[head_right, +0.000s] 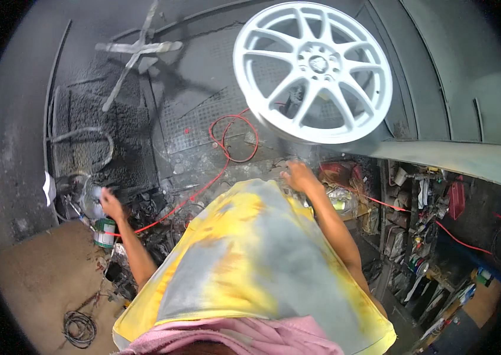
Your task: The person prepares a car rim for painting, then uses a spray gun to apply a coating to the spokes and center of the rim in a spray booth.
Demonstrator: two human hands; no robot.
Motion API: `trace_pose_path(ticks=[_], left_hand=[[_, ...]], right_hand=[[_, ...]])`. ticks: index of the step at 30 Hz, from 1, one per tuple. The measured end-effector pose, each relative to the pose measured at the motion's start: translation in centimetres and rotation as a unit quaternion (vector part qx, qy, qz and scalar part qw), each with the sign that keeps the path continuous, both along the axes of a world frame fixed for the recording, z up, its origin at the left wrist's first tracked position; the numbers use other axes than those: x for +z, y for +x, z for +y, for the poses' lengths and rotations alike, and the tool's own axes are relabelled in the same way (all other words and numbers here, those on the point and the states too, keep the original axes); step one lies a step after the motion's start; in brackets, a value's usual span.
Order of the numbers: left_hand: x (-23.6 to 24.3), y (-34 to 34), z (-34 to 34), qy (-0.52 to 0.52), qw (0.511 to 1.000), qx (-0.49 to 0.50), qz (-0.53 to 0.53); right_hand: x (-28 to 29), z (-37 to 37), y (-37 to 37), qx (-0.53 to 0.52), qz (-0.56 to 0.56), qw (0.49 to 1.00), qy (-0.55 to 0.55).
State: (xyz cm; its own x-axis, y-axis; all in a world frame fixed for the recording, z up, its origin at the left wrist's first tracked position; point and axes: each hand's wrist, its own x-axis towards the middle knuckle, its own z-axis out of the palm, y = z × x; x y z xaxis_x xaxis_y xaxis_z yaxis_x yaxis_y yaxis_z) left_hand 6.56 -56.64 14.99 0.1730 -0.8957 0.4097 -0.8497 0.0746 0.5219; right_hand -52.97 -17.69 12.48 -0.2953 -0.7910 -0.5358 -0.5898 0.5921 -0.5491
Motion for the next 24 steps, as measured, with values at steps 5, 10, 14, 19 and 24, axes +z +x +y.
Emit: trace_pose_path(ticks=[5, 10, 14, 19, 24], left_hand=[[1.3, -21.4, -1.7, 0.229, 0.931, -0.179, 0.219], [6.2, -41.2, -4.6, 0.38, 0.829, -0.327, 0.247], [7.7, -56.9, -7.2, 0.434, 0.771, -0.418, 0.205], [8.0, -69.8, -12.9, 0.401, 0.779, -0.482, -0.003], [7.7, -78.9, -12.2, 0.325, 0.762, -0.553, -0.083]], right_hand=[[-4.2, 6.0, -8.2, -0.134, 0.058, 0.987, -0.066], [-8.7, 7.7, -10.7, -0.515, -0.162, 0.812, -0.222], [-11.2, 6.5, -12.1, -0.687, -0.204, 0.658, -0.233], [-8.6, 1.9, -11.9, -0.646, -0.256, 0.656, -0.296], [-5.2, 4.3, -6.5, -0.706, -0.237, 0.621, -0.244]])
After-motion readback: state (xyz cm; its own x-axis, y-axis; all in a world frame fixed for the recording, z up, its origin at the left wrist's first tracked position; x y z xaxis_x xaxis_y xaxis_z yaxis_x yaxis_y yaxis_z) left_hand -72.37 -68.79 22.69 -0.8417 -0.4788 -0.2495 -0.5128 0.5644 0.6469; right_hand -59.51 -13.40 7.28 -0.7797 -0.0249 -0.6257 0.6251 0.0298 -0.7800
